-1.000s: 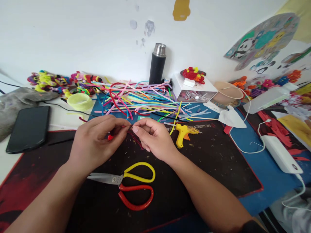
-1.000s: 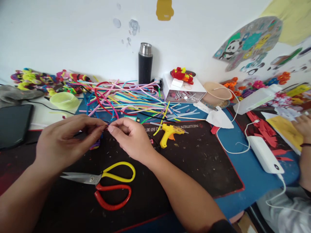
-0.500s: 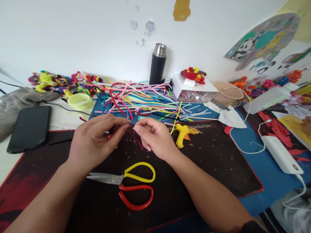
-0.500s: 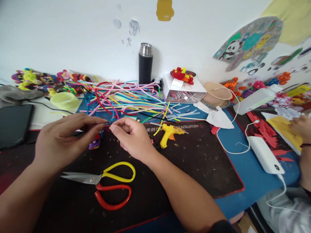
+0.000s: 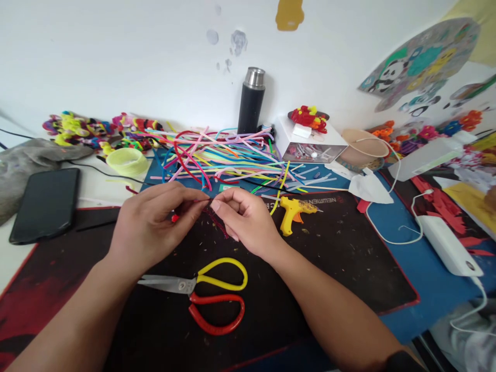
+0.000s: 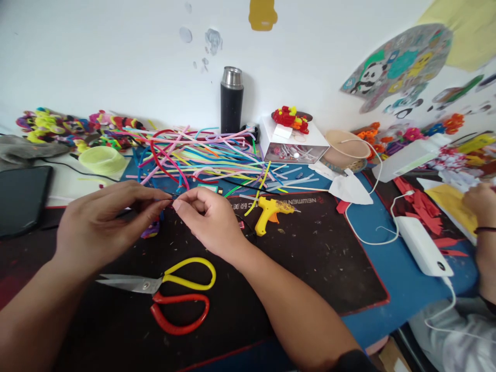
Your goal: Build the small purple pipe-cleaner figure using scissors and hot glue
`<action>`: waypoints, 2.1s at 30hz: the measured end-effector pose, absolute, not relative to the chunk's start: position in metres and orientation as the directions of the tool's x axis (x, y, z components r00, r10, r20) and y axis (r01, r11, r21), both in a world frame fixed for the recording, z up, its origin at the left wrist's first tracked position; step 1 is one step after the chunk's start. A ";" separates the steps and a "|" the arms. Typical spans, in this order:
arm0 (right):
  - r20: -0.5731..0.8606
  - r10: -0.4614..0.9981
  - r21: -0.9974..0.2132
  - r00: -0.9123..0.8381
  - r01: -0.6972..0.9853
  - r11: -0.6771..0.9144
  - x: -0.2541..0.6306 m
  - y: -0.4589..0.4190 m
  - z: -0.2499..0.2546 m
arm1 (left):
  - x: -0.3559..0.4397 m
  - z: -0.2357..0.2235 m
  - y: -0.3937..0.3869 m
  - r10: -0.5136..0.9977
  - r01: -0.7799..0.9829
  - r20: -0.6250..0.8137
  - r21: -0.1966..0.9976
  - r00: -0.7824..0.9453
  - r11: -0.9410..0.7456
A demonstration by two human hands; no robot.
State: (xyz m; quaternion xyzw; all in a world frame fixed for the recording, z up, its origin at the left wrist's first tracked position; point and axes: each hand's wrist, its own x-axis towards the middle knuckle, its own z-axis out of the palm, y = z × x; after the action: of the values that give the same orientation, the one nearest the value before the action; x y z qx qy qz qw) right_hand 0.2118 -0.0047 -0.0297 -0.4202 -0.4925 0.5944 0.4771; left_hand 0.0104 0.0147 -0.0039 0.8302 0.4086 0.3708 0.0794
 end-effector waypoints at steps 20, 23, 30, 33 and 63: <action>-0.067 0.969 -0.978 -0.237 -0.175 -0.111 0.213 -0.003 -0.031 | 0.011 0.003 0.015 0.754 0.632 0.524 0.440 0.396 -0.638; -0.079 0.964 -0.970 -0.254 -0.204 -0.133 0.214 -0.003 -0.030 | 0.011 0.002 0.016 0.763 0.639 0.511 0.443 0.397 -0.629; -0.104 0.956 -0.969 -0.275 -0.191 -0.160 0.215 -0.002 -0.029 | 0.011 -0.003 0.015 0.763 0.631 0.517 0.456 0.387 -0.628; -0.103 0.955 -0.965 -0.279 -0.203 -0.164 0.215 -0.002 -0.029 | 0.010 -0.004 0.015 0.758 0.625 0.519 0.454 0.394 -0.636; -0.085 0.970 -0.976 -0.229 -0.179 -0.127 0.216 0.000 -0.031 | -0.006 -0.018 0.033 0.677 0.577 0.179 0.399 0.713 -0.713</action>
State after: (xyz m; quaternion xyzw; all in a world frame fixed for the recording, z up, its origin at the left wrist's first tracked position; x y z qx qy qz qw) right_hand 0.2162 0.0003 -0.0313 -0.4172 -0.4741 0.6242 0.4600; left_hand -0.0060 0.0331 -0.0181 0.9118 0.3439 0.1582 0.1589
